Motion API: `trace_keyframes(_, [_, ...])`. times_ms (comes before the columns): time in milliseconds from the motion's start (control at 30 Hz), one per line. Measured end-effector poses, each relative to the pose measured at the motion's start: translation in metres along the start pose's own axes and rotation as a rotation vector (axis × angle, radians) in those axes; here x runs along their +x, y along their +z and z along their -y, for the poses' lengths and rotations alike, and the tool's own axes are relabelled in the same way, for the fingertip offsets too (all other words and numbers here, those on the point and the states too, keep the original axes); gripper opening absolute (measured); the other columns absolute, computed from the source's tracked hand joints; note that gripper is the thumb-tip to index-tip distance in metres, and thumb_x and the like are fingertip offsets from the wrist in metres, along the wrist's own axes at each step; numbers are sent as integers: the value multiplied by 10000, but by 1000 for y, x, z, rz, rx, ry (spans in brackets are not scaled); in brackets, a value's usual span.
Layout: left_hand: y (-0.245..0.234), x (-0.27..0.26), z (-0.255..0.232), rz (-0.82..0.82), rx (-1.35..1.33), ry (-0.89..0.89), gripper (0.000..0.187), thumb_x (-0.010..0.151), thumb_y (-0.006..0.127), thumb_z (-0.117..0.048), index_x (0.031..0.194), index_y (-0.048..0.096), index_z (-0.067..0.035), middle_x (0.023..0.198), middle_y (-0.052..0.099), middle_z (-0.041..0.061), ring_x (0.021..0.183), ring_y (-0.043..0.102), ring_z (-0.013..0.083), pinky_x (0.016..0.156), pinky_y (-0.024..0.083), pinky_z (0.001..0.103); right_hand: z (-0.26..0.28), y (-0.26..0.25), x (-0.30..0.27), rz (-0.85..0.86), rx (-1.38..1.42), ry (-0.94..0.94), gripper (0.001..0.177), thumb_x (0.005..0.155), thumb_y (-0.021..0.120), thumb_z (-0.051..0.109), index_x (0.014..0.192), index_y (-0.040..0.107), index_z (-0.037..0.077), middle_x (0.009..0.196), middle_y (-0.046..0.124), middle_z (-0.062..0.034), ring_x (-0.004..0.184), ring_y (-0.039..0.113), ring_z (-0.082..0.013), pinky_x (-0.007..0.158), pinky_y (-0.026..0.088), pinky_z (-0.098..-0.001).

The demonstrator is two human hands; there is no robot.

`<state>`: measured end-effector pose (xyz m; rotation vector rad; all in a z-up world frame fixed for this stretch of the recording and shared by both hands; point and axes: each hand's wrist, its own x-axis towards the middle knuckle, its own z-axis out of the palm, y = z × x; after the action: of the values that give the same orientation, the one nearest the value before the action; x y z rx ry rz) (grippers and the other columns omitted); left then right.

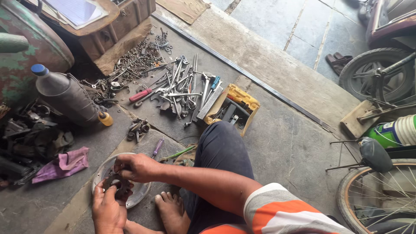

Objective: The person sits on the floor and cleans a small mechanical part by hand, rubbing it inside a metal bowl. They then pour liquid from a yellow bottle onto the part and continue to rub it with their fingers.

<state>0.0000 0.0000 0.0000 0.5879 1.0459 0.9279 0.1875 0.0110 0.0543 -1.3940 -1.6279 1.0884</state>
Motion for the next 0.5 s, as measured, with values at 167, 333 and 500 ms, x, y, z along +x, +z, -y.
trace_keyframes(167, [-7,2,7,64,148,-59,303,979,463,-19,1278,508,-16,1037,672,180,762,691,309,635,576,417,-14,-1,3,90,5,-57,220,906,660,121,1124,664,85,1030,744,-122,969,740,-281,868,586,-384])
trace_keyframes(333, [11,1,15,-154,-40,14,347,938,486,-12,1281,520,-59,1061,669,160,804,701,269,680,616,416,-15,15,-3,-63,150,50,199,887,650,78,1083,646,46,965,721,-115,913,701,-204,824,577,-367])
trace_keyframes(500, [16,-6,7,-211,-184,36,340,919,509,-10,1255,521,-60,1086,682,103,843,724,216,674,624,397,-2,20,-13,-51,282,203,123,886,627,54,1000,599,19,834,686,-79,775,661,-121,700,583,-319])
